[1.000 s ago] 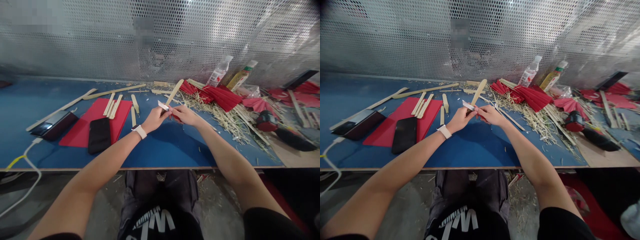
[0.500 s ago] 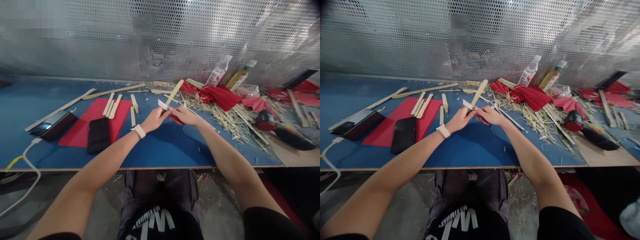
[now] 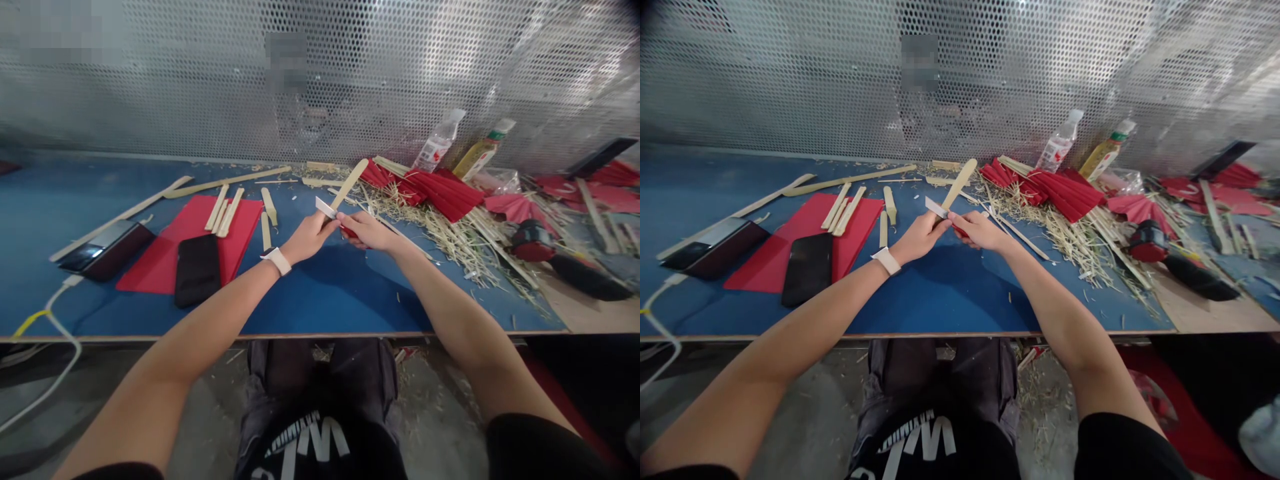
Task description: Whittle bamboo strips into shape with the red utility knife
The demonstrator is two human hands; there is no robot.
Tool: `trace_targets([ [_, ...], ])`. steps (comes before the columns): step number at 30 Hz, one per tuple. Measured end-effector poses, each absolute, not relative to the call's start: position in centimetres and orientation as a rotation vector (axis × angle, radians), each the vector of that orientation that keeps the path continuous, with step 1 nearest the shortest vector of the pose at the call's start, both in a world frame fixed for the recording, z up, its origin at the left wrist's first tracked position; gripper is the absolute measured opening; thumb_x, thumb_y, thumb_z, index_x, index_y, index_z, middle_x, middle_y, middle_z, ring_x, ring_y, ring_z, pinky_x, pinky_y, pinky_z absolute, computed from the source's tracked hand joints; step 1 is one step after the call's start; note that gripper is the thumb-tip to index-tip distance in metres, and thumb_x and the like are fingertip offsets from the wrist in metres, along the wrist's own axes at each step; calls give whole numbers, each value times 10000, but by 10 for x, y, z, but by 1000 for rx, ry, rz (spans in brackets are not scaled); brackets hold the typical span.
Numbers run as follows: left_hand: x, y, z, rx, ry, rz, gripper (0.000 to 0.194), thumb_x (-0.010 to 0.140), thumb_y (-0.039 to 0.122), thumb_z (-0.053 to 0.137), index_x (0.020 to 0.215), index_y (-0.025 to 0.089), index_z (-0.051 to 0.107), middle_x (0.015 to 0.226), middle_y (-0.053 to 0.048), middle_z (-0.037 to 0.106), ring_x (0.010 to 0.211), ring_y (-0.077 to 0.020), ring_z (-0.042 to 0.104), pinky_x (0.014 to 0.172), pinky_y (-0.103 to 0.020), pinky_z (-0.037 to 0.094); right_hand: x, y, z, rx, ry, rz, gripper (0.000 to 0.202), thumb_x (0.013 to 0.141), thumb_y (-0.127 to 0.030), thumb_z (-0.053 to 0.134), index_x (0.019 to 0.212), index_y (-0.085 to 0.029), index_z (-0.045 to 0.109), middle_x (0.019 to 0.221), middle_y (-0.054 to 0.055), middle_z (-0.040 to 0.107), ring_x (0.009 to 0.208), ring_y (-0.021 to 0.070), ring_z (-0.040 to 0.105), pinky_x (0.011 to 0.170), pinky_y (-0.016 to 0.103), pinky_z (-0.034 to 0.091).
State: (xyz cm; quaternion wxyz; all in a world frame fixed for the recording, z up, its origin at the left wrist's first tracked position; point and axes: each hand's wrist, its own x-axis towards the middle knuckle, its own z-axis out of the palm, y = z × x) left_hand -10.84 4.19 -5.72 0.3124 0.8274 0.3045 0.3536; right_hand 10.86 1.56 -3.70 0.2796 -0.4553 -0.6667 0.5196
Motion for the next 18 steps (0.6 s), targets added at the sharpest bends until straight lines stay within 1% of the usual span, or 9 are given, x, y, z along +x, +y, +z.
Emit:
trace_targets([
  [4,-109,39,-55,2145,768,933,182,1165,399,546,1154,221,584,837,-43,693,780,-238,705,745,-369,523,109,17,-38,-1226,-1801,1370,680,1114,-809,487,720,-256,455,542,-62,368,432,90,324,384,250,294],
  [6,-109,38,-54,2145,768,921,178,1165,382,536,1178,214,595,835,-48,696,783,-245,710,743,-376,530,110,17,-38,-1220,-1816,1344,690,1106,-821,493,710,-256,454,541,-63,357,439,91,322,391,252,294],
  [8,-109,38,-53,2144,779,917,168,1164,367,531,1173,213,598,819,-44,687,768,-244,703,726,-375,518,111,17,-38,-1212,-1827,1322,708,1087,-842,511,693,-257,451,532,-67,337,443,91,317,394,252,284],
  [10,-109,37,-53,2137,789,921,166,1164,373,532,1124,221,582,796,-36,667,735,-234,682,704,-372,495,110,16,-38,-1206,-1826,1318,722,1062,-868,533,686,-258,450,525,-70,329,444,90,314,394,252,271],
  [12,-109,37,-54,2117,793,907,200,1171,410,524,1082,233,550,765,-23,640,673,-216,644,663,-367,465,110,16,-38,-1206,-1817,1324,731,1037,-894,548,687,-259,456,518,-72,333,441,89,310,391,254,264],
  [15,-109,38,-56,2087,773,858,218,1179,447,502,1101,245,527,731,-8,615,608,-205,605,615,-365,446,109,16,-39,-1210,-1810,1329,743,1014,-923,552,692,-259,467,513,-78,327,439,90,302,394,256,263],
  [18,-109,39,-57,2098,745,862,191,1174,430,512,1148,242,539,767,-28,643,715,-239,683,682,-384,516,109,16,-39,-1204,-1806,1341,753,1007,-935,547,690,-259,452,520,-79,322,441,87,301,401,259,265],
])
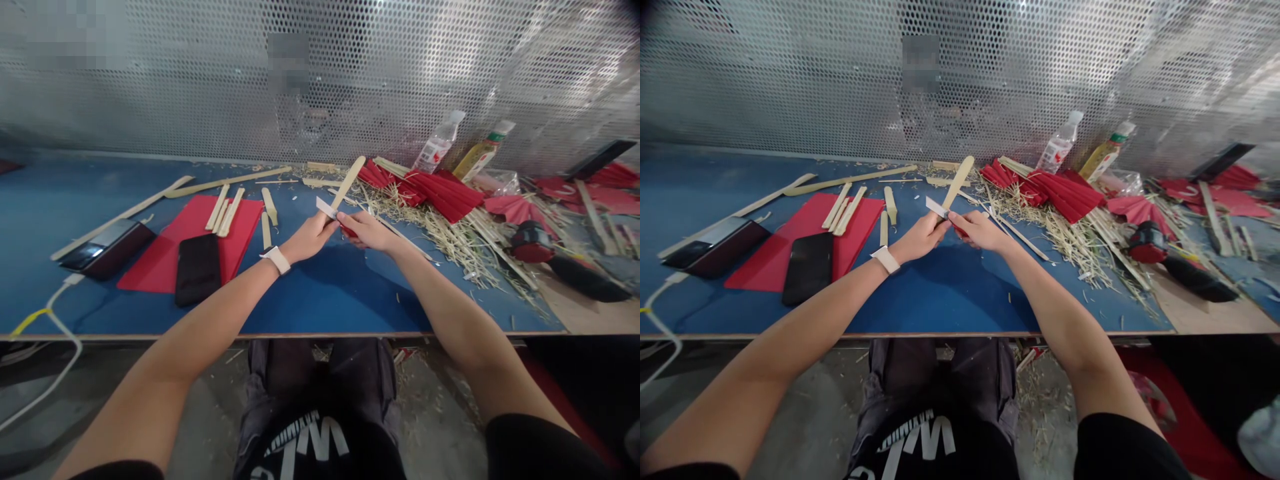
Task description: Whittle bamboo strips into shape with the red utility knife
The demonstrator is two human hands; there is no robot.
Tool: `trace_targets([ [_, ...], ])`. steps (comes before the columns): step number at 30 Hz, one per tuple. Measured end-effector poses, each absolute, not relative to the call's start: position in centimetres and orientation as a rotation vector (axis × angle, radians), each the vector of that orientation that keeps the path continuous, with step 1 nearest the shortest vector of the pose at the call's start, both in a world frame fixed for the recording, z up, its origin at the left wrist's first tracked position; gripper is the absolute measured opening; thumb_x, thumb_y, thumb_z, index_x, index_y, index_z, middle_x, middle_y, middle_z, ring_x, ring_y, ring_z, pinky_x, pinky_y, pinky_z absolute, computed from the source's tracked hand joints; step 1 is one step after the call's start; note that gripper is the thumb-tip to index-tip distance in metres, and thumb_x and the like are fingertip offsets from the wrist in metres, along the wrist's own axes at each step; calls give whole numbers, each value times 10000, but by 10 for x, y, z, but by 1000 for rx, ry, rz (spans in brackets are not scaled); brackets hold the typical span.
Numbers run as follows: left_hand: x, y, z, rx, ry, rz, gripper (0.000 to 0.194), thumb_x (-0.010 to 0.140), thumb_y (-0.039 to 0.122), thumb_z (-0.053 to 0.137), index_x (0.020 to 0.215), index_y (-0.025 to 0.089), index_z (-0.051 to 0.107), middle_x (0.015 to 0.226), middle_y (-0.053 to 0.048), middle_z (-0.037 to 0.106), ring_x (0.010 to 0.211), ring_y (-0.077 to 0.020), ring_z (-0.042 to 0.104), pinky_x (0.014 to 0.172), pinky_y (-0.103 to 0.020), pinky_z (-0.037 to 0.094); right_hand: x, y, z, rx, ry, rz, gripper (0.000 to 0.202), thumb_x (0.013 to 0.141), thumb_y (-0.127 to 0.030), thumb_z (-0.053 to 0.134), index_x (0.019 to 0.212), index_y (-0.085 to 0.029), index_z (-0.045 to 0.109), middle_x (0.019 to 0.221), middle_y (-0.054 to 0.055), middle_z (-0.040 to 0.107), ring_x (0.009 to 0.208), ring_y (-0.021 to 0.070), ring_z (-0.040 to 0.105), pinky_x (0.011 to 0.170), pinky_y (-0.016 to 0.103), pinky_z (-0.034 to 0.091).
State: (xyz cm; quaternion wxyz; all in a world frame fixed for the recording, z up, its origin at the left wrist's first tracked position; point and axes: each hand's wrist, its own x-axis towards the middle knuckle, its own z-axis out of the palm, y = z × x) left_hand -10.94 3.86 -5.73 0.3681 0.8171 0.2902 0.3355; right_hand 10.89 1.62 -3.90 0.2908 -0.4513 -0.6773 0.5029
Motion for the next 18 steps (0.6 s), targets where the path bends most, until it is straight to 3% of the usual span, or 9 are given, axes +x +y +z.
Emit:
trace_targets([
  [3,-110,40,-58,2124,731,878,184,1171,420,515,1145,239,538,813,-50,666,817,-264,723,747,-402,541,109,17,-40,-1202,-1798,1354,746,1021,-920,543,691,-259,441,522,-79,323,433,81,289,403,262,255],
  [11,-110,41,-57,2185,766,868,189,1179,412,498,1106,237,504,805,-30,649,702,-213,645,667,-356,445,108,17,-41,-1226,-1780,1339,729,1049,-880,548,698,-248,455,521,-87,312,429,69,271,406,249,244],
  [18,-108,40,-57,2219,791,921,151,1171,357,521,1079,238,506,812,-29,658,750,-221,684,692,-351,466,108,17,-40,-1216,-1774,1334,702,1084,-833,538,701,-250,456,517,-79,334,433,77,284,401,251,255],
])
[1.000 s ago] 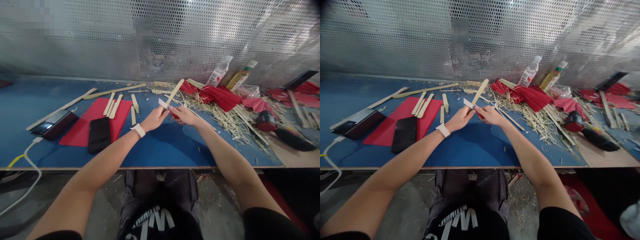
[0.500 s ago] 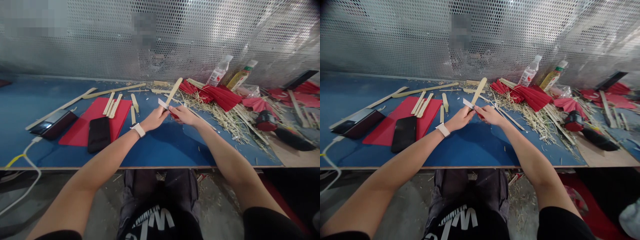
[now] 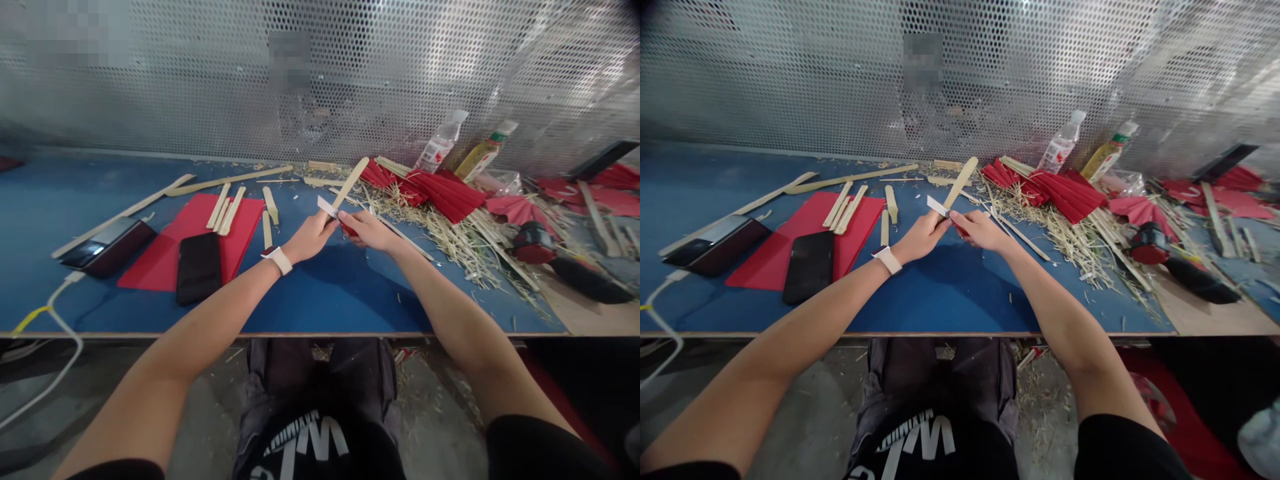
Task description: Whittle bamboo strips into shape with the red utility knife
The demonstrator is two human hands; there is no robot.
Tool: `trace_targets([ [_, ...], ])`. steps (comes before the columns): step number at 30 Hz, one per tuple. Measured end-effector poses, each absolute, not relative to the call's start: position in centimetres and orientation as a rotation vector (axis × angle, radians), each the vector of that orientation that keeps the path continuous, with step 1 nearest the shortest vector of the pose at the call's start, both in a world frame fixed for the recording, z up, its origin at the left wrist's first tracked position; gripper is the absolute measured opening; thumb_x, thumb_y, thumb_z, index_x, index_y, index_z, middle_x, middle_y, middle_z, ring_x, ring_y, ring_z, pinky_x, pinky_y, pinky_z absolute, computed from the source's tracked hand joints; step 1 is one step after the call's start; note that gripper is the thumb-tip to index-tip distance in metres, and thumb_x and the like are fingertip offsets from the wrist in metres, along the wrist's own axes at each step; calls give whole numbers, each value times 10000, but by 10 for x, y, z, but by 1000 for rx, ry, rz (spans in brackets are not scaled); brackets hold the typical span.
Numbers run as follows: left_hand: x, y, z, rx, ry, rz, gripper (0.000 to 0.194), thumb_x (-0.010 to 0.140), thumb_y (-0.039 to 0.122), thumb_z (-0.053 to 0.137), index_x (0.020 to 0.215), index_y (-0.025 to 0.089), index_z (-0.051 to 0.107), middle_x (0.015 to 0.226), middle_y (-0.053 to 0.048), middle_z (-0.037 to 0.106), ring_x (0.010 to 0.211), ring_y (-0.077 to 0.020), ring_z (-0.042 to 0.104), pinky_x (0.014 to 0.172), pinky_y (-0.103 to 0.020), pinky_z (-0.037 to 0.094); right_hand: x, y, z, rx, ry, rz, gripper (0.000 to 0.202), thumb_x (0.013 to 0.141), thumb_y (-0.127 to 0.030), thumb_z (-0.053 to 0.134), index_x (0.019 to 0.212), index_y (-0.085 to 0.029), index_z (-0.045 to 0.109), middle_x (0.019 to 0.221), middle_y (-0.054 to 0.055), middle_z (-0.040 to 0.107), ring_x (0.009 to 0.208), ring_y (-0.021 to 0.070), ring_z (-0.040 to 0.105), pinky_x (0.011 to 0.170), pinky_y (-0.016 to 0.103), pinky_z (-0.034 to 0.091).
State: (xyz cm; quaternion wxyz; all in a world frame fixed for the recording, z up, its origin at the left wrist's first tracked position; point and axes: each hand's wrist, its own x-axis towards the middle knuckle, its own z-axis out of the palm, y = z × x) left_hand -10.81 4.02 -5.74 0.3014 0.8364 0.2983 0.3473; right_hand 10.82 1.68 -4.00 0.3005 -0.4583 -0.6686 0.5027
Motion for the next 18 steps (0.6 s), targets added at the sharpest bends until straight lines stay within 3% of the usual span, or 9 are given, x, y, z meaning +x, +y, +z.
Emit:
trace_targets([
  [18,-110,42,-59,2297,850,1020,153,1160,321,561,1038,229,549,801,-29,682,771,-226,708,715,-343,491,102,17,-45,-1242,-1701,1194,697,1075,-817,576,691,-240,500,506,-73,360,444,82,326,400,238,287],
])
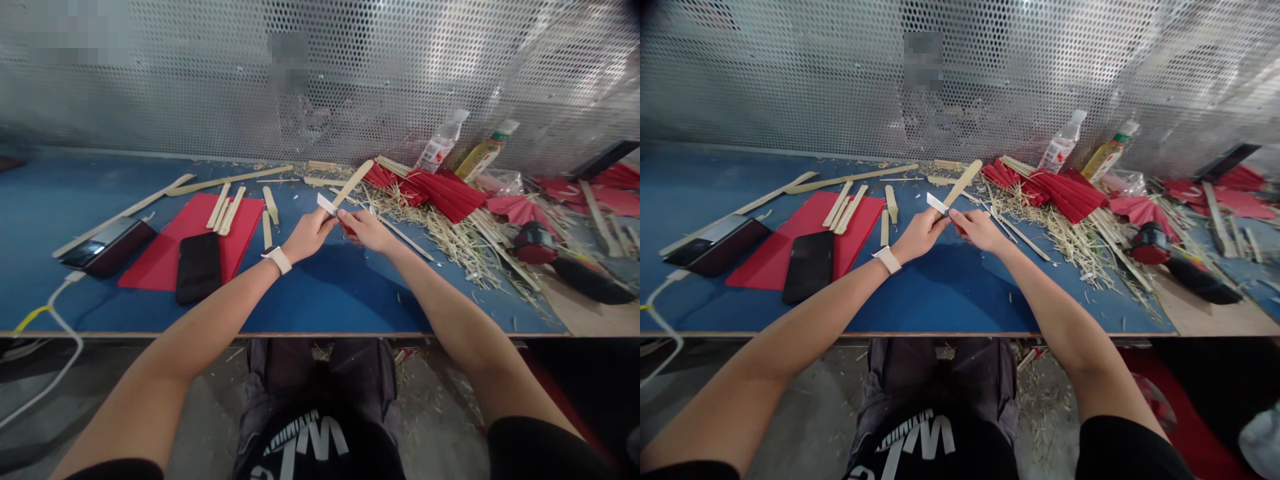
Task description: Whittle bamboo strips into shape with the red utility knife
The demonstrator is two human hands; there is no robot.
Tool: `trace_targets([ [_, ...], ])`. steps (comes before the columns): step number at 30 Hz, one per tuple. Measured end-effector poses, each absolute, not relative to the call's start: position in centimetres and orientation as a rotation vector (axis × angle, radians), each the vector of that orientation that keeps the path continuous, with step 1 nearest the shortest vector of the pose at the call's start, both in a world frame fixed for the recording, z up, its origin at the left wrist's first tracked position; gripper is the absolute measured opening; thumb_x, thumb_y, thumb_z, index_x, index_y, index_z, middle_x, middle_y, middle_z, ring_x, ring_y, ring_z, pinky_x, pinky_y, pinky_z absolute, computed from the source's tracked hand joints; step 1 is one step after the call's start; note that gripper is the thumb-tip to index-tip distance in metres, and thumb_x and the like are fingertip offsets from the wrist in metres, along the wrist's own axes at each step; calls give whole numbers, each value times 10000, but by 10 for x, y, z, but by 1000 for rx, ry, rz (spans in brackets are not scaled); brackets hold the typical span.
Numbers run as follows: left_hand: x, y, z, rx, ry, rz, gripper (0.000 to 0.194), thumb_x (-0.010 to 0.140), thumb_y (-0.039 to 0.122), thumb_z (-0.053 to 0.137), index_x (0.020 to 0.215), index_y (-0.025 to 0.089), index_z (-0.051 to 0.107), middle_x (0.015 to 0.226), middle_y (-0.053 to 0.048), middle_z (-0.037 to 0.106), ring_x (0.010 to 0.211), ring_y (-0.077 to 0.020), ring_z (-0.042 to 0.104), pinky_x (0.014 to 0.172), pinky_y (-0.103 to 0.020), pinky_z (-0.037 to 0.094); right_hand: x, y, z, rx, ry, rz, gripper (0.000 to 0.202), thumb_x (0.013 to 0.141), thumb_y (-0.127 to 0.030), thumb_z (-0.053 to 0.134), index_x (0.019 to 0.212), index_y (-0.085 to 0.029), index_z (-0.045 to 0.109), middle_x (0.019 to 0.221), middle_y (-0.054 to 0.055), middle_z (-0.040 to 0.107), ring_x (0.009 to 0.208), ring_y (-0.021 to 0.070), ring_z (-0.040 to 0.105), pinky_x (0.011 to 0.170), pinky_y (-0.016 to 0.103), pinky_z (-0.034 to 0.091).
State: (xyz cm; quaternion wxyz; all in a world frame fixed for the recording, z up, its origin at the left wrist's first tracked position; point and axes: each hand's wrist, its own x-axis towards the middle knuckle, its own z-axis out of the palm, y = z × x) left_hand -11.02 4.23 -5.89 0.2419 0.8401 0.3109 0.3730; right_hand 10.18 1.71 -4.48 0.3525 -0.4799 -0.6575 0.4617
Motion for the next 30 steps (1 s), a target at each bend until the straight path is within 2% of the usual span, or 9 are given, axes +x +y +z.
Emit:
trace_targets([
  [7,-110,41,-58,2284,853,1034,150,1154,308,573,1026,230,563,799,-31,686,787,-229,724,722,-342,518,101,16,-45,-1216,-1721,1156,742,989,-932,578,711,-249,499,517,-76,343,463,93,332,409,252,283],
  [15,-109,41,-58,2277,855,1063,144,1151,319,592,1040,229,576,796,-26,676,742,-216,706,691,-340,507,100,16,-46,-1206,-1727,1102,785,942,-990,563,690,-251,488,526,-65,347,479,96,342,414,255,272],
  [20,-109,40,-56,2263,843,1103,123,1146,323,588,1073,224,603,817,-32,685,761,-220,708,708,-342,507,97,15,-45,-1194,-1718,1093,797,939,-1003,543,688,-249,488,523,-62,355,478,95,338,416,253,263],
  [30,-109,38,-56,2234,875,1116,218,1159,428,587,1068,231,618,821,-31,676,770,-219,694,734,-356,541,95,14,-48,-1202,-1695,1052,789,946,-993,552,686,-250,504,514,-53,376,465,99,329,421,259,263],
])
